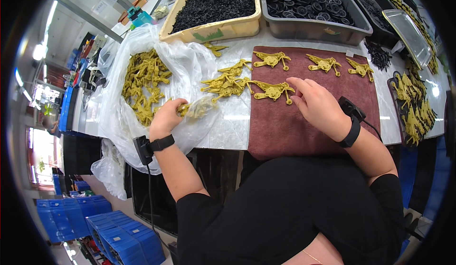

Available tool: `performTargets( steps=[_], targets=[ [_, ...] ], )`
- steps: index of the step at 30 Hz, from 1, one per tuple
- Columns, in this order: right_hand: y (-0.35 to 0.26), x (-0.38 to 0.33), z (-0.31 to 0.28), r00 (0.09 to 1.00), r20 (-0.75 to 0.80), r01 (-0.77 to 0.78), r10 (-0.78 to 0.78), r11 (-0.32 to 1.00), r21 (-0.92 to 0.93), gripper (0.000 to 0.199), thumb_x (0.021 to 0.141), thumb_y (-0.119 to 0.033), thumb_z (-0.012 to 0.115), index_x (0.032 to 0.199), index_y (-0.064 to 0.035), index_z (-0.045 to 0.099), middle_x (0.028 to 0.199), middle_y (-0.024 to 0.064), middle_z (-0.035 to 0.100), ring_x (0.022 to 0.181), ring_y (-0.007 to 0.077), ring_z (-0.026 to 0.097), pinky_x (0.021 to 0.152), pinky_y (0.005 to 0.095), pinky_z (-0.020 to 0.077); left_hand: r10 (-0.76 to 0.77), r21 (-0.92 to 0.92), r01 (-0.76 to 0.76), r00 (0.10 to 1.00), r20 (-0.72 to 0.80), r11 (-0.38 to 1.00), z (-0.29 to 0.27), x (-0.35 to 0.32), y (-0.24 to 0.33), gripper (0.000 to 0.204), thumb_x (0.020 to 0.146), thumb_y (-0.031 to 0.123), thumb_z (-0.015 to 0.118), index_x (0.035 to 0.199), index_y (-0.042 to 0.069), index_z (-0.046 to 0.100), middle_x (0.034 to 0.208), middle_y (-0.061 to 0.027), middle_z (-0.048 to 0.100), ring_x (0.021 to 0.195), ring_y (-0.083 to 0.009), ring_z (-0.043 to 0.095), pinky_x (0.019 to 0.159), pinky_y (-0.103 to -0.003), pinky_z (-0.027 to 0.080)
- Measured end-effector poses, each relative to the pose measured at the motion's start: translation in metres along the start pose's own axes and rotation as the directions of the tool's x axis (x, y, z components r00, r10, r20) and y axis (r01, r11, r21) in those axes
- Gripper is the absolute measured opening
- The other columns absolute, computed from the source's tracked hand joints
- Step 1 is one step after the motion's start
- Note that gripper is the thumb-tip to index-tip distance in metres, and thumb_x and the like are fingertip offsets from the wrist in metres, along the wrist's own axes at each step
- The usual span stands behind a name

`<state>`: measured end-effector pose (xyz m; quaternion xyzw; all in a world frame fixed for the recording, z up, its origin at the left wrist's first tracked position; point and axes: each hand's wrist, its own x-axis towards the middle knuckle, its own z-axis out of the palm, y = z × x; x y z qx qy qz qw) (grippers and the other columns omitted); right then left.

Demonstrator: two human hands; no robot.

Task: Assembling plastic toy motorcycles by attaching wheels to the main frame.

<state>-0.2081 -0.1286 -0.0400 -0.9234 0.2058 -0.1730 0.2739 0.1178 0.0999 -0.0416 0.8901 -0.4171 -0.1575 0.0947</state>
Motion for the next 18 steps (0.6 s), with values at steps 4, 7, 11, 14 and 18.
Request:
performTargets(
  steps=[4, 7, 11, 14, 18],
  targets=[
    [-0.001, -0.001, -0.004, 0.999, -0.045, 0.022, -0.020, 0.998, 0.051, 0.033, 0.085, -0.009, 0.057, 0.117, -0.0022, 0.051, 0.097, 0.0169, 0.059, 0.090, 0.0352, 0.058, 0.076, 0.0422, 0.0481, 0.009, 0.053, 0.002, 0.980, -0.199, 0.999, -0.008, -0.005, -0.002, 0.043, 0.066, -0.009, 0.062, 0.106, 0.005, 0.060, 0.098, -0.0175, 0.062, 0.092, -0.0348, 0.059, 0.080, -0.040, 0.047],
    [-0.004, -0.001, -0.005, 0.993, -0.110, 0.049, -0.039, 0.994, 0.095, 0.029, 0.085, -0.009, 0.057, 0.114, -0.0015, 0.053, 0.096, 0.0173, 0.059, 0.088, 0.0351, 0.059, 0.075, 0.0408, 0.0485, 0.171, 0.184, -0.062, 0.723, -0.669, 0.981, -0.019, -0.012, 0.006, 0.039, 0.066, -0.008, 0.067, 0.103, 0.002, 0.061, 0.100, -0.0139, 0.062, 0.090, -0.0287, 0.062, 0.077, -0.035, 0.049],
    [-0.009, 0.008, -0.004, 0.986, -0.137, 0.132, -0.092, 0.938, 0.321, 0.022, 0.090, -0.012, 0.056, 0.107, 0.0009, 0.059, 0.091, 0.0139, 0.062, 0.080, 0.0262, 0.061, 0.072, 0.0328, 0.0499, 0.129, -0.438, -0.685, 0.610, -0.782, 0.582, 0.013, -0.011, 0.094, 0.031, 0.083, -0.003, 0.063, 0.111, 0.002, 0.053, 0.105, -0.0121, 0.058, 0.089, -0.0218, 0.062, 0.080, -0.032, 0.050],
    [-0.022, 0.009, -0.004, 0.976, 0.220, -0.202, 0.001, 0.392, 0.898, 0.022, 0.094, -0.016, 0.054, 0.107, 0.0009, 0.060, 0.088, 0.0077, 0.062, 0.077, 0.0151, 0.059, 0.071, 0.0266, 0.0497, 0.212, -0.705, -0.709, 0.689, -0.693, 0.001, 0.054, -0.020, 0.156, 0.041, 0.084, 0.001, 0.065, 0.120, 0.005, 0.045, 0.113, -0.0141, 0.054, 0.092, -0.0225, 0.060, 0.086, -0.033, 0.048],
    [-0.018, 0.002, -0.013, 0.887, 0.461, -0.460, 0.004, 0.095, 0.883, 0.023, 0.096, -0.019, 0.052, 0.105, 0.0002, 0.060, 0.087, 0.0027, 0.060, 0.077, 0.0092, 0.056, 0.072, 0.0248, 0.0497, 0.346, -0.723, -0.688, 0.666, -0.661, -0.057, 0.088, -0.020, 0.190, 0.044, 0.076, -0.001, 0.073, 0.113, 0.006, 0.050, 0.113, -0.0149, 0.056, 0.096, -0.0203, 0.058, 0.082, -0.032, 0.050]
  ],
)
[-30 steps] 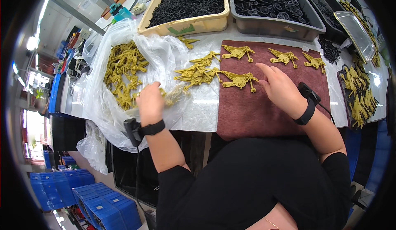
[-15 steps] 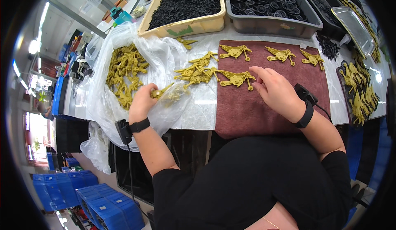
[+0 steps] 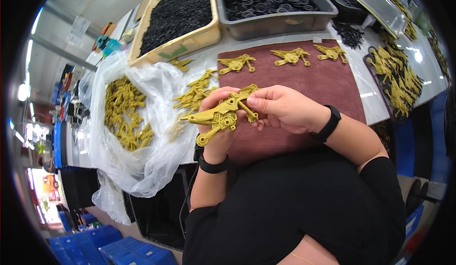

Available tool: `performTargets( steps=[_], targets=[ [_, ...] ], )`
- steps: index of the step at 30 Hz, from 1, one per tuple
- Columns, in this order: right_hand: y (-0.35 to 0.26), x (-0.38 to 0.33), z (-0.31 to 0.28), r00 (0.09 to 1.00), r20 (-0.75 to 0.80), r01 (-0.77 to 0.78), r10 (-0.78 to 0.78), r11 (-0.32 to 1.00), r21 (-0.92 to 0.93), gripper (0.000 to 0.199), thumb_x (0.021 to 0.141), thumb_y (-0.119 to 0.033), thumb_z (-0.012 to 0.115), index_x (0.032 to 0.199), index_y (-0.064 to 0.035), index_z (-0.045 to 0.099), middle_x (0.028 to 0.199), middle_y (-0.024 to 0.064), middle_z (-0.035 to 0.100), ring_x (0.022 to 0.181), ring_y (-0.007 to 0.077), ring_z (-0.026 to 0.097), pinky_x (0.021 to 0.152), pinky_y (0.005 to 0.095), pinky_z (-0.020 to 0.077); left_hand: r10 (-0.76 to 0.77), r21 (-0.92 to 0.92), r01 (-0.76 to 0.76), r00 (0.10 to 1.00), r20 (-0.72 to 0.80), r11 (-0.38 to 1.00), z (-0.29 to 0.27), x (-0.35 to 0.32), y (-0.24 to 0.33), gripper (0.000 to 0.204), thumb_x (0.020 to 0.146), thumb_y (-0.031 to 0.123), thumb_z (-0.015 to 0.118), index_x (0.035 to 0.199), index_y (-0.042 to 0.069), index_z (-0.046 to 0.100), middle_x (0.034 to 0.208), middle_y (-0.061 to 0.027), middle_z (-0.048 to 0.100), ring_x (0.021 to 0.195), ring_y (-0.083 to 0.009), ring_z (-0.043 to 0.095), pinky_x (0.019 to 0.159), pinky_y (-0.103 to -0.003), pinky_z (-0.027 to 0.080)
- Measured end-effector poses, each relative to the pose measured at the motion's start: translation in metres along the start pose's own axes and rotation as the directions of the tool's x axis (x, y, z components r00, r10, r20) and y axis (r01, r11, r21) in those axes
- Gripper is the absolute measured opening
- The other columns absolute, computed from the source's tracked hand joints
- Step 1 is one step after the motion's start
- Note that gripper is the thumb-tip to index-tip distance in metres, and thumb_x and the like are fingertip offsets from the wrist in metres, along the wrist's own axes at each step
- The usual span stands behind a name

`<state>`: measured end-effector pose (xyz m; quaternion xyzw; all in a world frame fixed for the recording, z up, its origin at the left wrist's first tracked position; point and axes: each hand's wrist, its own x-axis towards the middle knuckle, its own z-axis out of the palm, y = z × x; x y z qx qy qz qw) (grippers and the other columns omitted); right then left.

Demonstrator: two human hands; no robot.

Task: Assembling plastic toy motorcycles by attaching wheels to the main frame.

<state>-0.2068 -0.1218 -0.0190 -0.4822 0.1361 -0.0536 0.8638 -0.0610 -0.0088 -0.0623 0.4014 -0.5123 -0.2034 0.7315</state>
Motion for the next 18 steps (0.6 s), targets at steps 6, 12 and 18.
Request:
performTargets(
  steps=[6, 12, 18],
  targets=[
    [0.007, -0.021, -0.030, 0.987, 0.116, -0.139, 0.110, 0.950, 0.279, 0.014, 0.094, -0.016, 0.056, 0.098, -0.0024, 0.058, 0.083, 0.0022, 0.058, 0.074, 0.0091, 0.054, 0.070, 0.0235, 0.0485, -0.051, 0.335, -0.029, 0.972, 0.227, 0.942, 0.005, 0.018, 0.001, 0.029, 0.081, 0.001, 0.066, 0.109, 0.004, 0.059, 0.110, -0.0119, 0.059, 0.094, -0.0189, 0.058, 0.083, -0.032, 0.049],
    [0.002, -0.037, -0.029, 0.980, -0.163, 0.094, -0.113, 0.988, -0.123, 0.014, 0.093, -0.012, 0.057, 0.099, -0.0001, 0.058, 0.087, 0.0025, 0.059, 0.077, 0.0076, 0.055, 0.069, 0.0212, 0.0467, 0.415, 0.634, -0.371, 0.906, 0.087, 0.678, 0.025, 0.028, 0.002, 0.039, 0.085, 0.024, 0.064, 0.117, 0.002, 0.057, 0.109, -0.0130, 0.062, 0.106, -0.0257, 0.058, 0.094, -0.042, 0.043],
    [0.010, -0.044, -0.027, 0.980, -0.142, 0.131, -0.142, 0.988, -0.085, 0.012, 0.092, -0.007, 0.054, 0.099, 0.0017, 0.057, 0.090, 0.0019, 0.059, 0.083, 0.0070, 0.055, 0.072, 0.0213, 0.0458, 0.182, 0.659, -0.546, 0.823, 0.538, 0.518, 0.052, 0.023, -0.001, 0.053, 0.075, 0.039, 0.070, 0.115, 0.006, 0.061, 0.100, -0.0130, 0.057, 0.092, -0.0282, 0.057, 0.086, -0.044, 0.045]
  ],
)
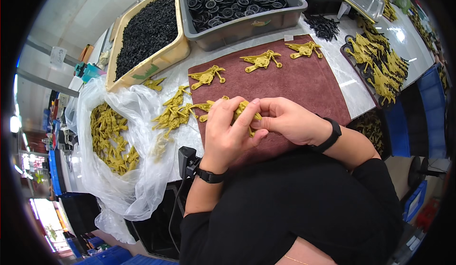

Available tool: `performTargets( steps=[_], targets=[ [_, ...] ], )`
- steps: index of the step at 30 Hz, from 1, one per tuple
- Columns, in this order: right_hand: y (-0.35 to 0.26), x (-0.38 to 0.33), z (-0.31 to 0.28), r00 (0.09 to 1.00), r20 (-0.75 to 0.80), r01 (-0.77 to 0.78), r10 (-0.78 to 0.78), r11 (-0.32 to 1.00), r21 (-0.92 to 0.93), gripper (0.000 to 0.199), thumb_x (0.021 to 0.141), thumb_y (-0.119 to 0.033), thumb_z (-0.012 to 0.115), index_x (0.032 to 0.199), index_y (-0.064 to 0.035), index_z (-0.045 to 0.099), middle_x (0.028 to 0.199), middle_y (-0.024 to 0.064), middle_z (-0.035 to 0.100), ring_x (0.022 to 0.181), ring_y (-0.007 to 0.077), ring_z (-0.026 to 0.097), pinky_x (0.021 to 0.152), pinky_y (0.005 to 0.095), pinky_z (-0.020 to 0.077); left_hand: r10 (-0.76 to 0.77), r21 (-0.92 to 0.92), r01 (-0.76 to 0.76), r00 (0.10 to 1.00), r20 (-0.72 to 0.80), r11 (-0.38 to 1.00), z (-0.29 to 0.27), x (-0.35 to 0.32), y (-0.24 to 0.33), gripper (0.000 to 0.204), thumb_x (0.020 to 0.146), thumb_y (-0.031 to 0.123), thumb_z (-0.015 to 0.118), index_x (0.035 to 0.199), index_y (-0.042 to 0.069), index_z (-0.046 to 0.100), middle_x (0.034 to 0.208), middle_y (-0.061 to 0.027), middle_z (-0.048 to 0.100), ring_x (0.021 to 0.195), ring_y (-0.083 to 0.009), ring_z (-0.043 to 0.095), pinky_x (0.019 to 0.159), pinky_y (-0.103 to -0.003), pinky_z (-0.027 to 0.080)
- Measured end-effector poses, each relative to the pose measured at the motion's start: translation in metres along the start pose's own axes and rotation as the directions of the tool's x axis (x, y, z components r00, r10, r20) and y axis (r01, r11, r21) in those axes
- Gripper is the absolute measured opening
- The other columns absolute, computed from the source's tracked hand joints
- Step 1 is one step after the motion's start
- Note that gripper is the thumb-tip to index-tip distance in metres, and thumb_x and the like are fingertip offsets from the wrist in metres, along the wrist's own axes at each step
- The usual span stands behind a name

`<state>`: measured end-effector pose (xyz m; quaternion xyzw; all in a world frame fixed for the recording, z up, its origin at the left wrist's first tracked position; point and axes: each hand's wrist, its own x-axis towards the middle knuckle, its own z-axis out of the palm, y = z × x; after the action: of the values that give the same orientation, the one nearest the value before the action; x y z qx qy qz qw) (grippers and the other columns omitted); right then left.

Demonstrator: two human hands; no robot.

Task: Assembling plastic toy motorcycles by attaching wheels to the main frame.

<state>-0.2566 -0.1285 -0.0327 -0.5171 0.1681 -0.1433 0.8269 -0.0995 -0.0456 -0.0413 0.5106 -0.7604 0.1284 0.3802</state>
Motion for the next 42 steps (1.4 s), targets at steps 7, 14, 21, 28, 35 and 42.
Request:
performTargets(
  steps=[7, 14, 21, 28, 35, 42],
  targets=[
    [-0.010, -0.011, 0.002, 0.995, 0.022, -0.096, 0.096, 0.995, 0.001, 0.012, 0.091, -0.008, 0.056, 0.098, 0.0012, 0.055, 0.089, 0.0034, 0.059, 0.079, 0.0078, 0.055, 0.071, 0.0218, 0.0452, 0.006, -0.205, -0.025, 0.995, -0.096, 0.978, 0.001, 0.002, -0.001, 0.045, 0.081, 0.037, 0.064, 0.109, 0.001, 0.063, 0.092, -0.0140, 0.058, 0.079, -0.0284, 0.059, 0.069, -0.039, 0.049],
    [-0.005, -0.017, -0.064, 0.954, -0.296, -0.090, 0.043, 0.985, -0.148, 0.018, 0.089, -0.014, 0.060, 0.099, 0.0012, 0.057, 0.084, 0.0029, 0.058, 0.071, 0.0084, 0.054, 0.065, 0.0224, 0.0457, -0.528, 0.067, 0.560, 0.809, -0.257, 0.826, -0.051, -0.013, -0.074, 0.030, 0.091, 0.024, 0.056, 0.109, 0.001, 0.061, 0.090, -0.0128, 0.061, 0.085, -0.0221, 0.061, 0.072, -0.034, 0.048],
    [-0.003, -0.011, -0.106, 0.897, -0.435, -0.288, 0.082, 0.854, -0.433, 0.015, 0.090, -0.012, 0.057, 0.092, 0.0020, 0.060, 0.076, 0.0027, 0.062, 0.060, 0.0073, 0.054, 0.055, 0.0214, 0.0463, -0.481, 0.657, 0.281, 0.865, 0.143, 0.700, -0.038, -0.049, -0.111, 0.041, 0.081, 0.036, 0.067, 0.112, 0.009, 0.062, 0.110, -0.0119, 0.059, 0.103, -0.0288, 0.055, 0.086, -0.042, 0.040],
    [-0.001, -0.005, -0.094, 0.908, -0.334, -0.222, -0.252, 0.389, -0.894, 0.028, 0.079, -0.008, 0.066, 0.104, 0.0028, 0.059, 0.076, 0.0158, 0.063, 0.067, 0.0269, 0.063, 0.063, 0.0353, 0.0486, -0.647, 0.486, 0.610, 0.754, -0.113, 0.626, -0.075, -0.052, -0.093, 0.022, 0.084, 0.015, 0.060, 0.103, 0.005, 0.065, 0.102, -0.0132, 0.062, 0.095, -0.0322, 0.058, 0.080, -0.041, 0.045],
    [-0.007, -0.001, -0.076, 0.856, -0.303, -0.188, -0.418, 0.295, -0.937, 0.042, 0.078, -0.005, 0.067, 0.118, -0.0022, 0.055, 0.078, 0.0127, 0.057, 0.069, 0.0250, 0.056, 0.066, 0.0352, 0.0461, -0.927, 0.585, 0.733, 0.364, 0.092, 0.346, -0.165, -0.126, -0.115, 0.030, 0.077, 0.007, 0.064, 0.107, 0.007, 0.064, 0.098, -0.0167, 0.063, 0.087, -0.0349, 0.060, 0.076, -0.039, 0.048],
    [-0.009, -0.004, -0.063, 0.845, -0.287, -0.134, -0.451, 0.341, -0.931, 0.039, 0.081, -0.003, 0.065, 0.118, -0.0016, 0.054, 0.077, 0.0103, 0.056, 0.065, 0.0206, 0.055, 0.063, 0.0322, 0.0459, -0.827, 0.238, 0.851, 0.329, 0.457, 0.469, -0.146, -0.122, -0.106, 0.044, 0.075, 0.014, 0.071, 0.115, 0.002, 0.058, 0.097, -0.0150, 0.063, 0.087, -0.0286, 0.061, 0.079, -0.037, 0.048]
  ],
)
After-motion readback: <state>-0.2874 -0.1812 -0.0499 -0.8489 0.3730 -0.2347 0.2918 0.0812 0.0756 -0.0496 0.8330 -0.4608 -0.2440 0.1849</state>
